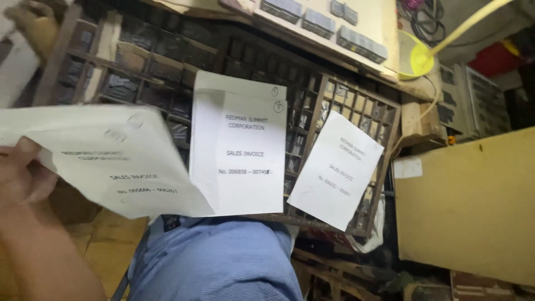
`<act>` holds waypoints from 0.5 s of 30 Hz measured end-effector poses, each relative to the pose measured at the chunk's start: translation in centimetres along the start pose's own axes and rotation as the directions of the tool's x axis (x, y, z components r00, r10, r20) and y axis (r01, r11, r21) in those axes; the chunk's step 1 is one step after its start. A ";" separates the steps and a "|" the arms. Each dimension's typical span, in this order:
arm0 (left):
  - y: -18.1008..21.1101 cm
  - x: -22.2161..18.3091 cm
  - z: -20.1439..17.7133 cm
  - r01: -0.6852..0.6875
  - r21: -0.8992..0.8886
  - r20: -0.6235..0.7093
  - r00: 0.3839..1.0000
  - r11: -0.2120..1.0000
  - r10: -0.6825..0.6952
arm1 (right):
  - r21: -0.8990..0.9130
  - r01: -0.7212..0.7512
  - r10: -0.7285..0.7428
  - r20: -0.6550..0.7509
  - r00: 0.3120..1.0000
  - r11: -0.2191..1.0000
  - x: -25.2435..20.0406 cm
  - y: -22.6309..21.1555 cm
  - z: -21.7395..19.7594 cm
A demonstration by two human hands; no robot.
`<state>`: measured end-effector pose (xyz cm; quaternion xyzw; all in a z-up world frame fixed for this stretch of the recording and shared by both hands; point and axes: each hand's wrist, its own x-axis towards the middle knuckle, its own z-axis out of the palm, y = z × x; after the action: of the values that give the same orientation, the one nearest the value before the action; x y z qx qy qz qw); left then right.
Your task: Selecting and sorting individual metal type characters from a compartmentalized tray while referencing and organizing paper invoices.
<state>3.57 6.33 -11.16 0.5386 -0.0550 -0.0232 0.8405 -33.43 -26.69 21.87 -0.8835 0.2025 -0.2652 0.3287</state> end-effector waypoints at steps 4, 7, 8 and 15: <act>-2.2 -1.0 -6.7 0.048 -0.479 0.144 0.989 0.877 0.024 | 0.015 -0.076 0.076 0.018 0.997 0.997 0.8 7.6 3.6; 2.6 -2.1 0.5 0.061 -0.311 -0.186 0.975 0.949 -0.123 | 0.026 -0.121 0.120 0.022 0.993 0.992 1.9 8.8 6.7; 3.3 -2.4 1.1 0.049 -0.307 -0.198 0.974 0.950 -0.115 | 0.034 -0.112 0.111 0.031 0.993 0.993 2.6 9.2 8.0; 6.3 -0.1 7.5 0.106 0.012 -0.113 0.988 0.994 -0.104 | 0.283 -0.293 0.069 0.602 0.795 0.913 4.6 9.1 10.8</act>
<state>2.42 2.19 -2.33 0.5489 0.0203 -0.0365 0.8349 -25.00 -30.41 10.21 -0.8215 0.1252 0.0174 0.5559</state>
